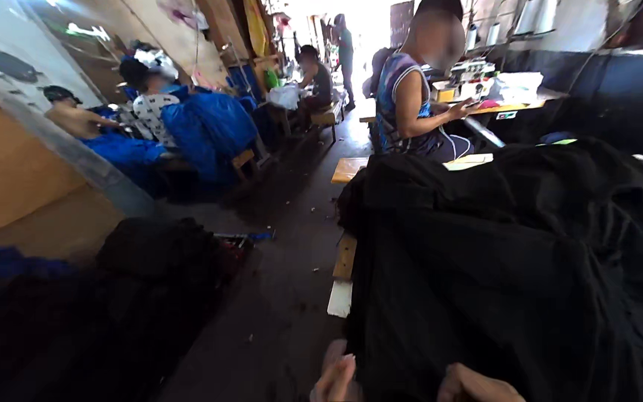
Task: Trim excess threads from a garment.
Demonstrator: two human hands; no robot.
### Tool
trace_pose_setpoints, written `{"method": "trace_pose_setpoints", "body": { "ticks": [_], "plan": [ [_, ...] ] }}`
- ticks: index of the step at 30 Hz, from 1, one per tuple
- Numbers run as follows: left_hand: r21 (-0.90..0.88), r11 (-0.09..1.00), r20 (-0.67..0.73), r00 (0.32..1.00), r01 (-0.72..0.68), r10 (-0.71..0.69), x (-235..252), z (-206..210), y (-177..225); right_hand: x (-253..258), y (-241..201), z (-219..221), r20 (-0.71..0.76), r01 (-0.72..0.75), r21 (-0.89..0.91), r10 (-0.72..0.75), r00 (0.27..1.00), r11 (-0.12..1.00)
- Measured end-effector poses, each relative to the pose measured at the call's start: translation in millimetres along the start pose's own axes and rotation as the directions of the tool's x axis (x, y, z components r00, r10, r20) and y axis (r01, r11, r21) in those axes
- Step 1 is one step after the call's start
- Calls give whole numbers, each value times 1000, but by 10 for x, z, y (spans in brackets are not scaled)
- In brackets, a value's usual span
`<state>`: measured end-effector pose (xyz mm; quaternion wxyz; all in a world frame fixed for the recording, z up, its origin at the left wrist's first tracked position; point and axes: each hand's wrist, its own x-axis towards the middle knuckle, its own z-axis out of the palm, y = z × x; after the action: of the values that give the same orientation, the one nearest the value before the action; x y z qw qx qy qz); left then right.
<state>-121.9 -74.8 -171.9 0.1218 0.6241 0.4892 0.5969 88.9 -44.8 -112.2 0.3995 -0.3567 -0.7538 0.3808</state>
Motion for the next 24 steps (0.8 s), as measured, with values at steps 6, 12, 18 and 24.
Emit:
{"method": "trace_pose_setpoints", "body": {
  "ticks": [6,12,18,24],
  "plan": [
    [96,995,-102,994,-23,33,195,152,110,-128,-133,-205,-296,88,-311,-185,937,946],
    [189,981,86,996,-45,30,122,119,6,-330,15,-296,-79,-64,-744,8,997,665],
    [189,981,294,950,53,-108,264,-82,324,-233,-239,-662,104,-64,-296,98,990,953],
    [132,960,344,897,248,-279,403,71,504,65,-124,-308,-39,42,98,-38,999,994]
  ]
}}
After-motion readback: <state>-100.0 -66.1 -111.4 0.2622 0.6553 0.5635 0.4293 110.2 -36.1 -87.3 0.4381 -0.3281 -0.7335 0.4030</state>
